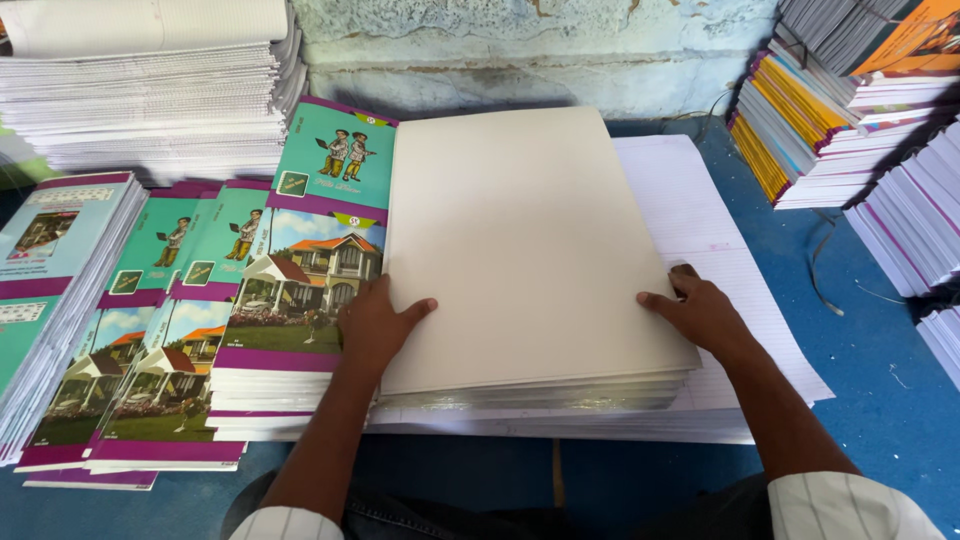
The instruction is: The person repeatedly folds a cover sheet over a stack of printed pages and presses the spine with a wooden block to crease the fold. The person handles multiple book units one at a time, aligning the cover and smoothing the spine before moving to the next unit.
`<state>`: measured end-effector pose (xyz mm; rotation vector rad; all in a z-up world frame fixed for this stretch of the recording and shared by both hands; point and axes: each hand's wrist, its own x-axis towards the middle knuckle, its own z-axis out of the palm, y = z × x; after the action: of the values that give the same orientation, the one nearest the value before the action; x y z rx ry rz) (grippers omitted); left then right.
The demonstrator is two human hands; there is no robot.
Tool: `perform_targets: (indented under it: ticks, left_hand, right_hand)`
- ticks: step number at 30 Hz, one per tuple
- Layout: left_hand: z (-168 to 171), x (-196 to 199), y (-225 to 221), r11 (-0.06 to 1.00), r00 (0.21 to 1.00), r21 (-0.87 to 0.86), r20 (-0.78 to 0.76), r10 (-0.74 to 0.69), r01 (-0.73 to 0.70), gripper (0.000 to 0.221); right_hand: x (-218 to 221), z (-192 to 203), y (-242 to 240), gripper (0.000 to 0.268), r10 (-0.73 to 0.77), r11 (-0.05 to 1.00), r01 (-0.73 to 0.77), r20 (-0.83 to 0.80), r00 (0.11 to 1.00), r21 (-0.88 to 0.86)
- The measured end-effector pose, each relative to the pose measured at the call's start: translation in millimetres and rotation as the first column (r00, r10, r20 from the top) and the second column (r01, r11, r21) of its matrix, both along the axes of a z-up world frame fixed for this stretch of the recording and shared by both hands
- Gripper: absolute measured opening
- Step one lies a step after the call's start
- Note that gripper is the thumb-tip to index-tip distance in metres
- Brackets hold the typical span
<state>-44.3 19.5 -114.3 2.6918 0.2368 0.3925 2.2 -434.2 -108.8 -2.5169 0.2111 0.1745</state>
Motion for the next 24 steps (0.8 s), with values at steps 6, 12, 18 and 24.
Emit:
perform_targets:
  ticks: [6, 12, 18, 24]
  left_hand:
    - [0, 6, 0, 0.999, 0.990, 0.006, -0.138, 0.038, -0.037, 0.093]
    - [6, 5, -2, 0.998, 0.978, 0.018, -0.202, 0.055, -0.052, 0.089]
    - [10, 6, -1, 0.999, 0.985, 0.013, -0.169, 0.043, -0.041, 0.098]
    - [20, 6, 6, 0.974, 0.976, -0.223, -0.220, -0.003, -0.047, 0.079]
  right_hand:
    - [-9, 21, 12, 0.079, 0.019, 0.998, -0.017, 0.033, 0.999, -0.059]
    - [-29, 59, 30, 0.065, -0.028, 0.999, 0.026, 0.052, 0.998, 0.032]
    - [-35, 68, 29, 0.061, -0.125, 0.866, 0.070, 0.078, 0.989, 0.495]
    - [-26, 65, 22, 0.059, -0.214, 0.707, 0.236, -0.117, 0.970, 0.667]
